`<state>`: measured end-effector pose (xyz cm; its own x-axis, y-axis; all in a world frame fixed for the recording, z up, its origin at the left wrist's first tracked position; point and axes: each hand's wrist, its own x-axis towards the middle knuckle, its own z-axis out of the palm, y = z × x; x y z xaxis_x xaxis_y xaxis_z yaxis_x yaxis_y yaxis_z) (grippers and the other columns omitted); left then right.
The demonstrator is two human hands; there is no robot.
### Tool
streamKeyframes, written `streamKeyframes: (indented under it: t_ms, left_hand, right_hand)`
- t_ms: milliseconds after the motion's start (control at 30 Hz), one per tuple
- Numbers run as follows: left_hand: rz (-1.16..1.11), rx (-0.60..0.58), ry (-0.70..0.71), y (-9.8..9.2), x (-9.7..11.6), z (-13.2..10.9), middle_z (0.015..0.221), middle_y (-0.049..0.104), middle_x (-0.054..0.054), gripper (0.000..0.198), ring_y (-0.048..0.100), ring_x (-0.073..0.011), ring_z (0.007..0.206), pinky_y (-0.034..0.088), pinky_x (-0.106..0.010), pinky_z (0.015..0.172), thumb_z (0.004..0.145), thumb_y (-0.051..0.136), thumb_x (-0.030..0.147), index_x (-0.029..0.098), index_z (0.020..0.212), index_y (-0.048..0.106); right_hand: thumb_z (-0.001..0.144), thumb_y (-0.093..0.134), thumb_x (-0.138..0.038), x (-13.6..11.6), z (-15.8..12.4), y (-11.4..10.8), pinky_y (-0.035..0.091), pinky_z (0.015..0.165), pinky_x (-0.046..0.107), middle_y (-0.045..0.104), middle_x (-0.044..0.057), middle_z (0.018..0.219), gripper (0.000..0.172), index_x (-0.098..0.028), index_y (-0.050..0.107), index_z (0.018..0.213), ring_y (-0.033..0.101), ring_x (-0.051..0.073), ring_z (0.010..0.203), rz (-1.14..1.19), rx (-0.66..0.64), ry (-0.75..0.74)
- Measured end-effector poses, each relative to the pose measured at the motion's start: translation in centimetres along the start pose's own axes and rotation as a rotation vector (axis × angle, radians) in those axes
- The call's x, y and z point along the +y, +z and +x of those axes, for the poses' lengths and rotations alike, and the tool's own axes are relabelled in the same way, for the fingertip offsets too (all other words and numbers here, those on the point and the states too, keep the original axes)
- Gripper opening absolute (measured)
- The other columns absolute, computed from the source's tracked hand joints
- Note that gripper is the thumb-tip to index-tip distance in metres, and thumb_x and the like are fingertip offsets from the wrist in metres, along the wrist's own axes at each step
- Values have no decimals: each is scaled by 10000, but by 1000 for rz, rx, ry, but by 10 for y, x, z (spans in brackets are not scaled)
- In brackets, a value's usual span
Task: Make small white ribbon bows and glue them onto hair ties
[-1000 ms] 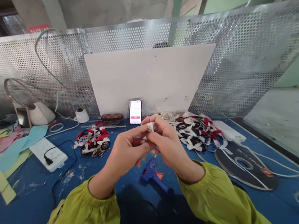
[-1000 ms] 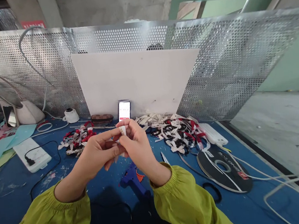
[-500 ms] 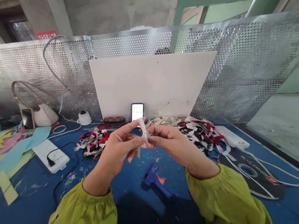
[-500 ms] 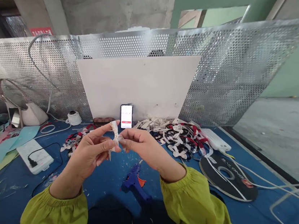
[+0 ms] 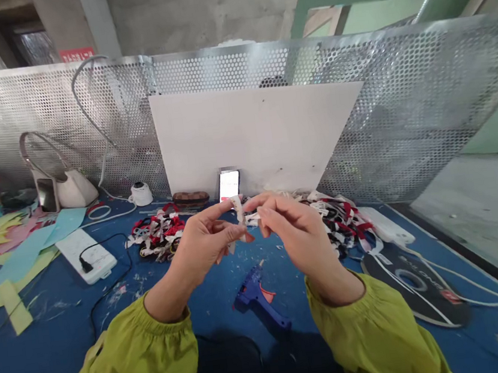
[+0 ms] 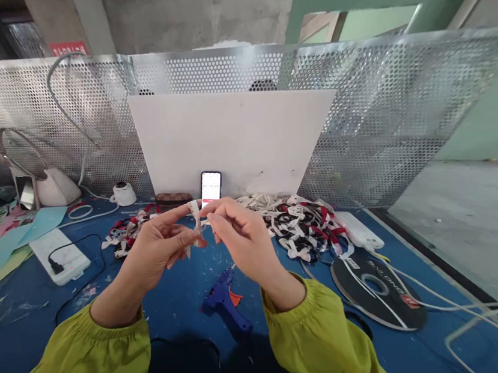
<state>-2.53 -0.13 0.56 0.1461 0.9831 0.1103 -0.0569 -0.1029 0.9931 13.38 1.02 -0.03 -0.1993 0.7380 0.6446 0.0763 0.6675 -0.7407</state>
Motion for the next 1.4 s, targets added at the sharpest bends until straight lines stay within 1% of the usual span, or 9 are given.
streamKeyframes:
  t_ms: [100,233,367,467,633,833,1100,1267,1400]
  left_hand:
    - [48,-5,24,5,-4,0,528,653,11,526,395,-47,363,264,-178,348,667,767,264,116,1164,674]
    - [112,1,53,7,-9,3,556,664,8,443,430,-48,402,282,-165,368,679,741,182,123,1116,696]
    - [58,-105,-18,3,-10,4,559,653,7,509,418,-49,324,361,-186,368,747,711,390,133,1183,654]
    - [-28,-173,-38,-1,-9,4,536,633,-13,545,390,-44,268,439,-223,414,808,564,596,107,997,710]
    - [-84,-161,-76,-7,-10,6,606,682,-57,635,401,-57,270,356,-216,352,833,458,671,118,1040,692]
    - [-58,-98,-54,-4,-8,4,441,550,15,657,384,-59,273,345,-200,362,833,462,669,111,1096,688]
    - [-34,1,92,11,-15,4,567,676,-25,536,357,-38,293,421,-215,405,792,588,598,129,1004,737]
    - [-240,36,160,21,-27,8,578,674,-18,475,560,-98,468,419,-192,421,729,707,511,165,1054,733]
    - [-506,28,125,26,-34,9,559,636,17,425,550,-88,476,444,-191,434,670,784,422,175,1013,740]
  right_hand:
    - [931,401,-229,1,-1,3,389,540,260,447,-55,482,285,-201,510,669,422,98,458,199,-123,140]
    - [948,405,-283,3,-4,10,322,469,231,401,-63,536,293,-203,458,671,364,78,457,117,-80,99]
    - [963,390,-307,9,-5,8,344,494,227,407,-58,588,275,-215,404,704,401,81,501,-5,-70,50]
    - [881,507,-207,10,-4,-2,335,502,223,416,-64,628,56,-212,451,879,396,91,532,-144,-252,-10]
    - [708,513,3,10,-1,-9,376,569,226,512,6,838,351,-198,523,996,459,109,654,-367,-516,-222]
    - [784,527,-55,19,-1,9,347,544,231,502,-4,721,173,-187,512,674,452,97,596,-263,-259,-251]
    - [723,745,-390,20,1,21,320,391,193,262,-106,487,369,-204,449,607,250,54,414,728,169,431]
    - [654,791,-305,23,4,23,334,372,153,280,-104,498,346,-193,470,589,221,38,421,894,230,457]
    - [685,772,-342,20,2,25,375,377,160,404,-85,534,293,-192,524,637,302,37,417,872,223,430]
